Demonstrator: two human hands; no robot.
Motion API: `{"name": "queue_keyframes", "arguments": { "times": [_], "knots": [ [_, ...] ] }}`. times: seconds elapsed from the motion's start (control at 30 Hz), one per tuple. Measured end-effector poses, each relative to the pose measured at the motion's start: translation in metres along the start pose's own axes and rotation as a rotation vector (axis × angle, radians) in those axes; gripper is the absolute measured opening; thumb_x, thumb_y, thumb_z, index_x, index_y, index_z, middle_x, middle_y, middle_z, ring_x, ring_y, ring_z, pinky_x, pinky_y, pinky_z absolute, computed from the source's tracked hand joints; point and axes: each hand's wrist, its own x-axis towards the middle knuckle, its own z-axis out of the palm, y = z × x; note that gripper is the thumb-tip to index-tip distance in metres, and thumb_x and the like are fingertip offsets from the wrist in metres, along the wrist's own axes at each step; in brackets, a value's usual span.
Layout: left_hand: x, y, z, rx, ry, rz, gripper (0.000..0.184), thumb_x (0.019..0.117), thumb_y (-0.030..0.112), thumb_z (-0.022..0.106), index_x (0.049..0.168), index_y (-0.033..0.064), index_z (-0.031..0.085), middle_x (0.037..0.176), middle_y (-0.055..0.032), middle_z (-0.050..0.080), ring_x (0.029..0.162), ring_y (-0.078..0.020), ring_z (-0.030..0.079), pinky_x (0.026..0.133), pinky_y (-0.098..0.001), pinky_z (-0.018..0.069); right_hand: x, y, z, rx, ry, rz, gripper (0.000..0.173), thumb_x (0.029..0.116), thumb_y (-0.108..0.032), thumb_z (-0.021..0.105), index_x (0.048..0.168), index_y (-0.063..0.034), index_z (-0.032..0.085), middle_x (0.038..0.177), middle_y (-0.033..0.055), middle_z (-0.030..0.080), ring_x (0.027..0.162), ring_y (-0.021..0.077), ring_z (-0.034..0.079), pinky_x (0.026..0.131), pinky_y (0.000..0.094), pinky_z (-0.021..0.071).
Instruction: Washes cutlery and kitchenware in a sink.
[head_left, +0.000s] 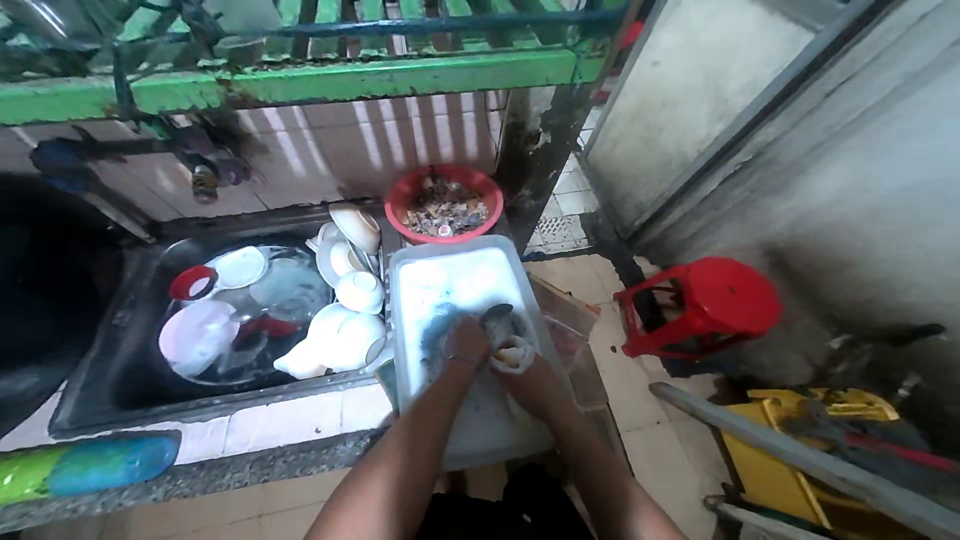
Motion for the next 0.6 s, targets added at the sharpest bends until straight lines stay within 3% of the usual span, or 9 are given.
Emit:
{"name": "queue_keyframes", "arguments": {
  "times": [0.1,0.17,0.23,0.3,0.37,0.4,0.47,0.5,0.6],
  "knots": [
    [-0.004,-0.006,0.002,-0.101,0.066,0.021,0.032,0.1044,0.019,0.055,0.126,-0.0028,0.065,0.122,-0.0279,0.066,0.117,-0.0436,0.064,0.100,-0.0627,0.0487,0.000,0.004,-0.001,0.053,0.031,-0.028,0.043,0.0986,-0.036,0.070,0.131,-0.0078,0.062,0.112,0.0160,0.070,0.103,0.0291,0.068,0.092,0.0534,0.0542],
    [-0.006,-0.006,-0.007,-0.180,0.149,0.044,0.037,0.1072,0.020,0.053,0.132,-0.0065,0.060,0.127,-0.0300,0.064,0.122,-0.0436,0.062,0.106,-0.0597,0.0459,-0.001,0.006,-0.001,0.088,0.062,-0.047,0.043,0.0990,-0.037,0.069,0.130,-0.0084,0.062,0.110,0.0153,0.070,0.100,0.0281,0.069,0.091,0.0525,0.0548],
    [0.000,-0.004,-0.020,-0.344,0.251,0.077,0.041,0.1083,0.026,0.053,0.130,-0.0084,0.058,0.123,-0.0297,0.065,0.118,-0.0411,0.063,0.105,-0.0565,0.0467,-0.001,0.006,-0.002,0.088,0.079,-0.062,0.043,0.0996,-0.039,0.068,0.130,-0.0089,0.062,0.109,0.0151,0.071,0.100,0.0283,0.069,0.091,0.0531,0.0547],
    [0.011,0.001,-0.034,-0.598,0.331,0.138,0.041,0.1065,0.027,0.057,0.131,-0.0050,0.056,0.114,-0.0240,0.068,0.103,-0.0326,0.069,0.094,-0.0514,0.0544,0.000,0.007,-0.002,0.099,0.090,-0.074,0.043,0.0985,-0.040,0.068,0.127,-0.0087,0.063,0.108,0.0147,0.071,0.099,0.0280,0.069,0.090,0.0535,0.0548],
    [0.016,0.013,-0.051,-0.831,0.382,0.235,0.039,0.1042,0.021,0.062,0.134,-0.0022,0.051,0.107,-0.0180,0.068,0.081,-0.0227,0.073,0.075,-0.0416,0.0640,0.002,0.006,-0.002,0.111,0.086,-0.067,0.044,0.0983,-0.040,0.068,0.129,-0.0095,0.063,0.110,0.0145,0.071,0.102,0.0281,0.069,0.091,0.0538,0.0546],
    [0.017,0.019,-0.061,-0.884,0.415,0.286,0.042,0.0998,0.016,0.068,0.133,-0.0022,0.051,0.106,-0.0170,0.067,0.079,-0.0208,0.072,0.075,-0.0398,0.0633,0.002,0.005,-0.003,0.115,0.081,-0.064,0.044,0.0986,-0.039,0.068,0.130,-0.0094,0.062,0.111,0.0148,0.071,0.103,0.0285,0.068,0.091,0.0540,0.0543],
    [0.020,0.026,-0.076,-0.856,0.495,0.373,0.045,0.0897,0.010,0.078,0.127,-0.0024,0.057,0.108,-0.0156,0.069,0.091,-0.0189,0.070,0.087,-0.0390,0.0590,0.001,0.002,-0.003,0.113,0.080,-0.068,0.042,0.0993,-0.038,0.068,0.130,-0.0096,0.062,0.111,0.0147,0.070,0.102,0.0282,0.069,0.091,0.0534,0.0547],
    [0.021,0.028,-0.079,-0.831,0.544,0.414,0.039,0.0885,0.010,0.079,0.122,-0.0026,0.062,0.104,-0.0139,0.071,0.091,-0.0172,0.070,0.088,-0.0377,0.0580,0.000,0.001,-0.003,0.111,0.081,-0.069,0.042,0.0998,-0.038,0.067,0.130,-0.0093,0.062,0.112,0.0145,0.070,0.102,0.0275,0.069,0.091,0.0526,0.0548],
    [0.031,0.028,-0.075,-0.813,0.559,0.519,0.025,0.0960,0.007,0.069,0.120,-0.0023,0.067,0.100,-0.0097,0.074,0.087,-0.0109,0.071,0.086,-0.0312,0.0588,-0.001,0.000,-0.004,0.105,0.084,-0.060,0.042,0.0999,-0.037,0.067,0.131,-0.0098,0.061,0.112,0.0145,0.070,0.103,0.0274,0.068,0.091,0.0524,0.0545]
  ]
}}
